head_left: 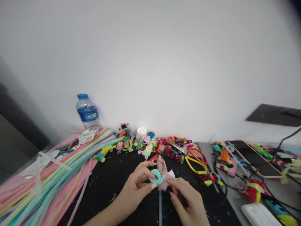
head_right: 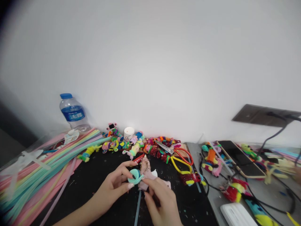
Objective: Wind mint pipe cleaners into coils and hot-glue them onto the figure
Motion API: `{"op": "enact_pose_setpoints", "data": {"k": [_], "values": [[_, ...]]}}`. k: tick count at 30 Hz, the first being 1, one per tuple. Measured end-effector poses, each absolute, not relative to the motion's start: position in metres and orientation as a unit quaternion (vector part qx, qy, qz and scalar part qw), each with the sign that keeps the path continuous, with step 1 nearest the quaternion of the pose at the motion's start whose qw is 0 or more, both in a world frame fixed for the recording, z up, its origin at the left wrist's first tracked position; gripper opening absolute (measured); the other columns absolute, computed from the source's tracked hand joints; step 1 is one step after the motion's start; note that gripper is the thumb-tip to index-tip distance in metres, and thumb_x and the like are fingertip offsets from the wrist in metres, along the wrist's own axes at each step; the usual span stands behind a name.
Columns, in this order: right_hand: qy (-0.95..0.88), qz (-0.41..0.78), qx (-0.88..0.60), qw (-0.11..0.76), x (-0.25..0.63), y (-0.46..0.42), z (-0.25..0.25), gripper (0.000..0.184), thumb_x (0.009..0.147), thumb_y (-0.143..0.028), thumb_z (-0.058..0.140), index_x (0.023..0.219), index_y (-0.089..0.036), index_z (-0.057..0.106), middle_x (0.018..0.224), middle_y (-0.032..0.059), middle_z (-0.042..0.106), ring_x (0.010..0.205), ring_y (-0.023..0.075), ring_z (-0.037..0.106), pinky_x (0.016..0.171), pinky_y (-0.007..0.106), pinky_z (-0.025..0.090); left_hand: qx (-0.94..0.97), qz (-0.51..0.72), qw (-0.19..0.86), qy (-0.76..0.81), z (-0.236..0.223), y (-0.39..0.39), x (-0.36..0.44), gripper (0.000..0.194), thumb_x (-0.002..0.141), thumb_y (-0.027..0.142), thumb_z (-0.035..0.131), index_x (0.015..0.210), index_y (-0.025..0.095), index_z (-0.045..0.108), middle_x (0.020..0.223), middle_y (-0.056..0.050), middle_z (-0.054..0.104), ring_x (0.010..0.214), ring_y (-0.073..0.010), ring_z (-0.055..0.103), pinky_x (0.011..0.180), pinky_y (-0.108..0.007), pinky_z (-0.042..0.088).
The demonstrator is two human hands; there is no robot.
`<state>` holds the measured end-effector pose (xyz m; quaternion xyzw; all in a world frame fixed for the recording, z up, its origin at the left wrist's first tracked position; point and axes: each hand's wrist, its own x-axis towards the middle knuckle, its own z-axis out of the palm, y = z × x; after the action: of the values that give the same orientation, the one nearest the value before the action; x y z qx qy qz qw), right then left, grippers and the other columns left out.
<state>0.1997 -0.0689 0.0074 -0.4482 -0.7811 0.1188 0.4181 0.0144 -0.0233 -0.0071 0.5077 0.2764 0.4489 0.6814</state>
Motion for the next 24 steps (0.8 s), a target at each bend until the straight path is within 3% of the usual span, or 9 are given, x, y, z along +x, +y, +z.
{"op": "enact_pose_setpoints", "data": {"k": [4,10,17,24], "values": [[-0.791,0.123,-0.438,0.409,0.1984,-0.0688,0.0083,0.032,0.079,-0.009,0.051,0.107,-0.021,0.059,0.063,0.0000,0.057,0.056,0.0148,0.056,0.054,0.023,0.045,0.521,0.448,0.675,0.268,-0.0063,-0.0266,0.0142,0.005,0.073,0.018,0.066,0.075,0.018,0.061,0.123,-0.005,0.040,0.094,-0.0191,0.056,0.080,-0.030,0.044],[-0.762,0.100,-0.491,0.411,0.2011,-0.0720,0.0063,0.020,0.081,-0.011,0.050,0.095,-0.017,0.062,0.061,0.0010,0.056,0.051,0.0141,0.054,0.050,0.023,0.045,0.518,0.458,0.664,0.285,-0.0089,-0.0252,0.0144,0.006,0.073,0.019,0.065,0.075,0.018,0.060,0.121,-0.005,0.039,0.090,-0.0177,0.057,0.079,-0.031,0.045],[-0.794,0.121,-0.428,0.415,0.1983,-0.0673,0.0070,0.038,0.079,-0.007,0.051,0.114,-0.019,0.058,0.064,0.0009,0.057,0.057,0.0135,0.057,0.054,0.020,0.047,0.521,0.474,0.645,0.298,-0.0070,-0.0246,0.0149,0.005,0.074,0.018,0.064,0.074,0.017,0.059,0.119,-0.006,0.040,0.093,-0.0183,0.056,0.079,-0.030,0.046],[-0.812,0.144,-0.422,0.377,0.1975,-0.0673,0.0055,0.043,0.080,-0.008,0.049,0.122,-0.017,0.053,0.064,0.0026,0.059,0.057,0.0150,0.056,0.055,0.023,0.049,0.540,0.466,0.632,0.303,-0.0113,-0.0244,0.0149,0.004,0.075,0.016,0.063,0.075,0.017,0.059,0.121,-0.005,0.038,0.089,-0.0158,0.056,0.077,-0.028,0.046]]}}
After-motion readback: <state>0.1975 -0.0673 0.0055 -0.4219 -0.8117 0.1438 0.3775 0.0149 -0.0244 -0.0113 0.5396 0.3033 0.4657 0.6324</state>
